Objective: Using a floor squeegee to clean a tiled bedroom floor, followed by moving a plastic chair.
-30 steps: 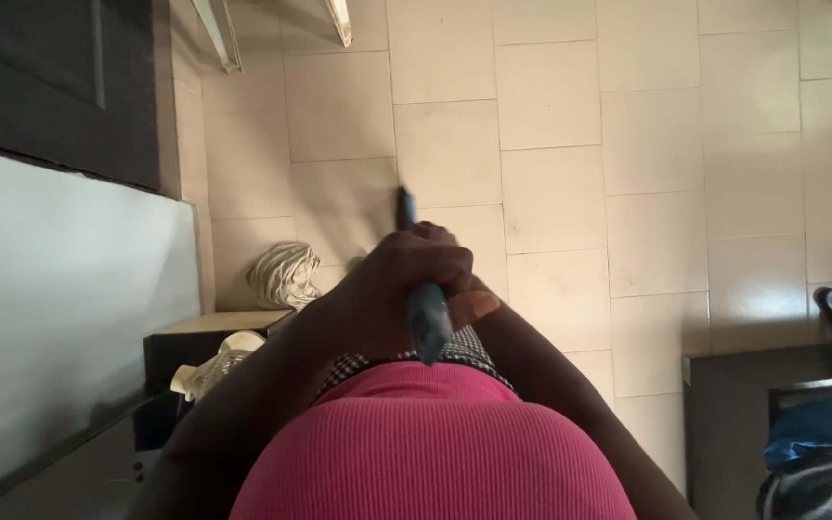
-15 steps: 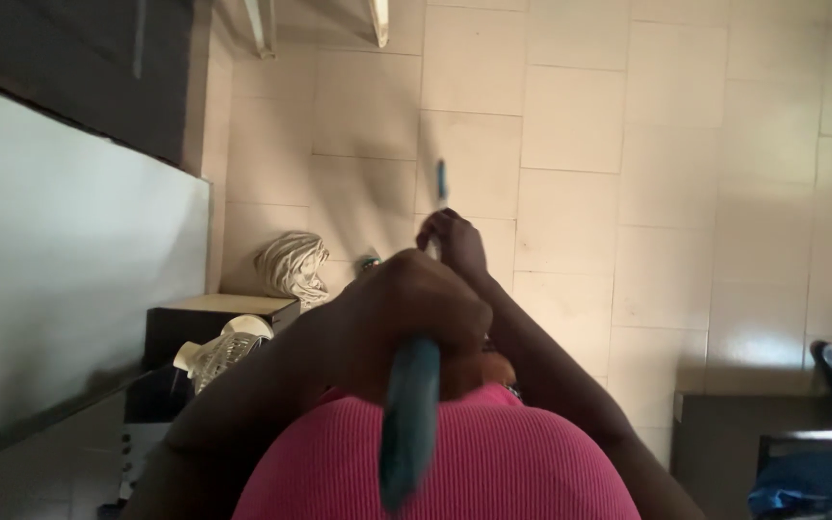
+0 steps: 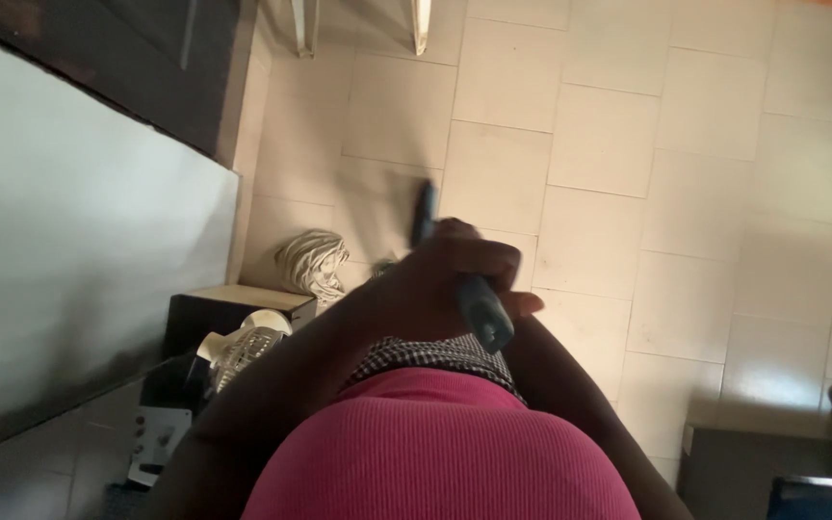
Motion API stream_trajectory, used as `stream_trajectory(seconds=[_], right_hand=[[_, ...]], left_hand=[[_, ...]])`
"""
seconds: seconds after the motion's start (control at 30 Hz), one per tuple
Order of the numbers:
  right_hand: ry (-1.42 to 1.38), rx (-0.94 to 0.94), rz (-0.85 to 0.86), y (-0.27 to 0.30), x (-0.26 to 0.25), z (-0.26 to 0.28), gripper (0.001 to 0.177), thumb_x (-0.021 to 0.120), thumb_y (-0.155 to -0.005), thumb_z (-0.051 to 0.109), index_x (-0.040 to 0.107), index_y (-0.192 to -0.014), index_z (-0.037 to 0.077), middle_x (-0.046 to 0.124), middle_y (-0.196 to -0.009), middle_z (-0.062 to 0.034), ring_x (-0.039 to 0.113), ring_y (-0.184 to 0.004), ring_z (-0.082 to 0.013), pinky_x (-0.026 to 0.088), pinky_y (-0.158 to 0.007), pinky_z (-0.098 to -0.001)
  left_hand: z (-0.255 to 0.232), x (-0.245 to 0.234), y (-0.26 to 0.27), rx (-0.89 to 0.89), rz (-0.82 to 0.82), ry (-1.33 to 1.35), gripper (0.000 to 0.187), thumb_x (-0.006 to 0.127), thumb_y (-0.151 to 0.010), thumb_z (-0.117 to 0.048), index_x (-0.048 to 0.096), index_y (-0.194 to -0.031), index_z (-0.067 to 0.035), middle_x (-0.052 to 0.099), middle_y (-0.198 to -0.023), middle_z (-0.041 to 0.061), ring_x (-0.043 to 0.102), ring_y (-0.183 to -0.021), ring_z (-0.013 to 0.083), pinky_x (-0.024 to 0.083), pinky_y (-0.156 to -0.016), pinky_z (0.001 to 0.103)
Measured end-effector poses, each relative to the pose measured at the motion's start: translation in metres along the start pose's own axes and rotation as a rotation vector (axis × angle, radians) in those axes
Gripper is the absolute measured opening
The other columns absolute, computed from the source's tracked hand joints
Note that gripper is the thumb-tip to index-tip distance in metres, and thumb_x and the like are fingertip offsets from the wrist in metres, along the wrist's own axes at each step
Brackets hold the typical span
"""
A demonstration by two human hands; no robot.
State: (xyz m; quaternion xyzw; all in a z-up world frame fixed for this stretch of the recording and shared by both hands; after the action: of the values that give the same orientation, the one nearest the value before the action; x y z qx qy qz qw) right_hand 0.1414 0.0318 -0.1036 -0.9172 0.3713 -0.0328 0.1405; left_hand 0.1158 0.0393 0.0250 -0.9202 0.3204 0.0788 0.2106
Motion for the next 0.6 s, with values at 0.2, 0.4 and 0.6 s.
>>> stream_trajectory(seconds=[0.2,0.4,0.6], right_hand=[[-1.622,-1.011,0.004,-0.047,0.062,0.208,0.015,0.06,-0.095,0.017,0.06,-0.087,0.004,0.058,-0.086,-0.0164,0.06,-0.08,-0.0324,0.048,-0.071,-0.0418],[-2.172,-1.365,-0.129,-0.02,-0.005,0.188,0.011,0.063,-0.085,0.02,0.066,-0.081,0.01,0.069,-0.091,-0.0116,0.067,-0.088,-0.0335,0.053,-0.071,-0.0445],[-2.247,-1.664,-0.368,0.043,-0.113,0.148,0.014,0.062,-0.081,0.019,0.063,-0.067,0.015,0.07,-0.091,-0.0046,0.071,-0.091,-0.0304,0.057,-0.077,-0.0409]], left_hand=[[-0.014,-0.003,0.008,0.185,0.012,0.125,0.038,0.077,-0.096,-0.021,0.049,-0.07,-0.016,0.049,-0.052,-0.006,0.053,-0.046,0.0103,0.048,-0.074,0.036],[-0.026,-0.045,0.032,0.063,0.051,0.445,0.033,0.074,-0.102,-0.014,0.053,-0.076,-0.013,0.058,-0.066,-0.002,0.059,-0.053,0.0109,0.042,-0.054,0.028],[-0.06,-0.091,0.052,0.11,0.06,0.159,0.047,0.072,-0.104,-0.037,0.048,-0.07,-0.016,0.055,-0.06,-0.004,0.058,-0.055,0.0083,0.043,-0.057,0.026]])
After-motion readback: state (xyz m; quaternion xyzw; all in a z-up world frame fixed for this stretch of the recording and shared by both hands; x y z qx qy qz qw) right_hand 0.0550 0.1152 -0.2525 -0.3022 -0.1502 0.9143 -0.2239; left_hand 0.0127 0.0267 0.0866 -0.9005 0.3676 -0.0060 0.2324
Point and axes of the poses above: each hand's wrist, its own y-axis away from the middle knuckle, its own x-axis out of the palm, z = x × y, the point moved 10 cm from there along -y, towards the middle knuckle
